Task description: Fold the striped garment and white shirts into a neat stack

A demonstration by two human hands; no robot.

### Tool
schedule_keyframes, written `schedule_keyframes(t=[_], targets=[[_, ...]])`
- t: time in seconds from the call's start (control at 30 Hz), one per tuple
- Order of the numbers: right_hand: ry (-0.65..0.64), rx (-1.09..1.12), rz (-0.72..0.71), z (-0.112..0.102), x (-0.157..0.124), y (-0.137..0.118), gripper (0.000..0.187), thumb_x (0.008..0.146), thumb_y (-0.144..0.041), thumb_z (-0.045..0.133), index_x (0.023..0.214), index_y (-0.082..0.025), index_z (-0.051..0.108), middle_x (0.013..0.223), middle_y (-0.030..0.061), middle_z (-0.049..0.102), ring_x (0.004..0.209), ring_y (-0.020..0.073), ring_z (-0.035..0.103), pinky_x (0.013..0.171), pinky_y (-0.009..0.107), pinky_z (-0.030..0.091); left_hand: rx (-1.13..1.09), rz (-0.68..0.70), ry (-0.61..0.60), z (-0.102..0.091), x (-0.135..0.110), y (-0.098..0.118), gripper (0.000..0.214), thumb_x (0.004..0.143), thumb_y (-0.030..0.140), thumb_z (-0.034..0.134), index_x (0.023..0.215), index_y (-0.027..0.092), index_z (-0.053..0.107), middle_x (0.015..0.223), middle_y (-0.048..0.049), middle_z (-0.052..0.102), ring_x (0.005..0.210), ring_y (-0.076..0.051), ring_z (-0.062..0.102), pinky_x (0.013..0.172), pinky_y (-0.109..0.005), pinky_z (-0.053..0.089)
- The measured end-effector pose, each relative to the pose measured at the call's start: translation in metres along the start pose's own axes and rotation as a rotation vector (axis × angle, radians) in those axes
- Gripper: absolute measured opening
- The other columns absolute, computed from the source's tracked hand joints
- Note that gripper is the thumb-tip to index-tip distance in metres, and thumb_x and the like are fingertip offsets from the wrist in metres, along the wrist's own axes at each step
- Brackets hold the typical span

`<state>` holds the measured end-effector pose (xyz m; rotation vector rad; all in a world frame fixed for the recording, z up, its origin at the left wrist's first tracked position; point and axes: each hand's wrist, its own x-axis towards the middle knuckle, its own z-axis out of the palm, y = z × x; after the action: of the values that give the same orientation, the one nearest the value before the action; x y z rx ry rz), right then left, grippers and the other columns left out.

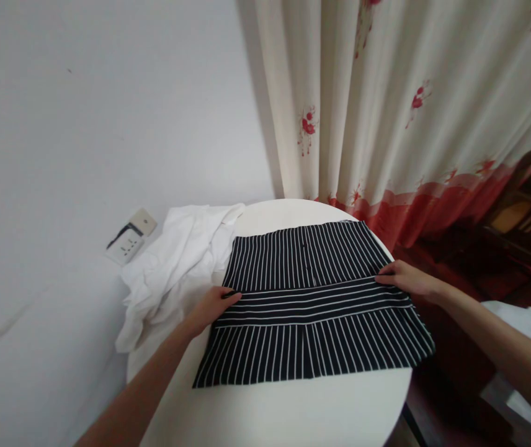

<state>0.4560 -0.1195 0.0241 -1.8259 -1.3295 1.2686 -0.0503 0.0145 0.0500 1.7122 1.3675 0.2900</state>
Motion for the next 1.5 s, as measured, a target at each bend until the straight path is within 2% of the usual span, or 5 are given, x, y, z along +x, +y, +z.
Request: schedule_keyframes(t=[0.8, 0.97, 1.07, 1.3, 1.5], targets=[[0.182, -0.274, -0.15, -0.001, 0.032, -0.006, 0.044, 0.073, -0.058, 0.068, 0.052, -0.019, 0.06, 0.051, -0.0013, 0.052, 0.052, 0.0133, 0.045, 0.053, 0.029, 0.034, 0.361, 0.234, 0.15, -0.005, 0.038, -0.003, 0.042, 0.081, 0.053, 0.056, 0.054, 0.021, 0.055, 0.057, -0.0015, 0.058, 0.061, -0.02, 0.053, 0.064, -0.031, 0.036], [0.391, -0.556, -0.179, 0.005, 0.022, -0.016, 0.032, 0.085, -0.047, 0.065, 0.069, -0.02, 0.069, 0.071, 0.0072, 0.069, 0.072, 0.0223, 0.063, 0.069, 0.032, 0.047, 0.524, 0.255, 0.362, 0.007, 0.025, 0.007, 0.028, 0.087, 0.04, 0.057, 0.091, 0.016, 0.069, 0.094, -0.0113, 0.072, 0.094, -0.029, 0.064, 0.089, -0.04, 0.047], [0.664, -0.787, -0.285, 0.029, 0.003, -0.037, 0.033, 0.094, -0.044, 0.057, 0.104, -0.017, 0.071, 0.108, 0.0167, 0.072, 0.103, 0.0319, 0.064, 0.087, 0.043, 0.051, 0.663, 0.424, 0.577, 0.042, 0.0, 0.032, 0.04, 0.097, 0.033, 0.046, 0.129, 0.013, 0.059, 0.132, -0.018, 0.062, 0.123, -0.033, 0.056, 0.106, -0.052, 0.042], [0.449, -0.871, -0.701, 0.166, -0.024, -0.067, 0.055, 0.099, -0.016, 0.034, 0.153, -0.012, 0.041, 0.159, 0.0129, 0.041, 0.149, 0.0267, 0.032, 0.12, 0.049, 0.029, 0.834, 0.791, 0.144, 0.156, -0.025, 0.08, 0.056, 0.106, 0.031, 0.03, 0.159, 0.015, 0.022, 0.164, -0.0112, 0.032, 0.154, -0.024, 0.021, 0.126, -0.051, 0.019], [0.406, -0.867, -0.538, 0.18, -0.013, -0.04, 0.061, 0.103, -0.045, 0.037, 0.157, -0.018, 0.034, 0.162, 0.0114, 0.034, 0.153, 0.029, 0.023, 0.123, 0.058, 0.016, 0.841, 0.71, 0.136, 0.154, -0.012, 0.052, 0.058, 0.107, 0.041, 0.029, 0.161, 0.023, 0.019, 0.167, -0.0039, 0.024, 0.155, -0.026, 0.015, 0.125, -0.057, 0.018]])
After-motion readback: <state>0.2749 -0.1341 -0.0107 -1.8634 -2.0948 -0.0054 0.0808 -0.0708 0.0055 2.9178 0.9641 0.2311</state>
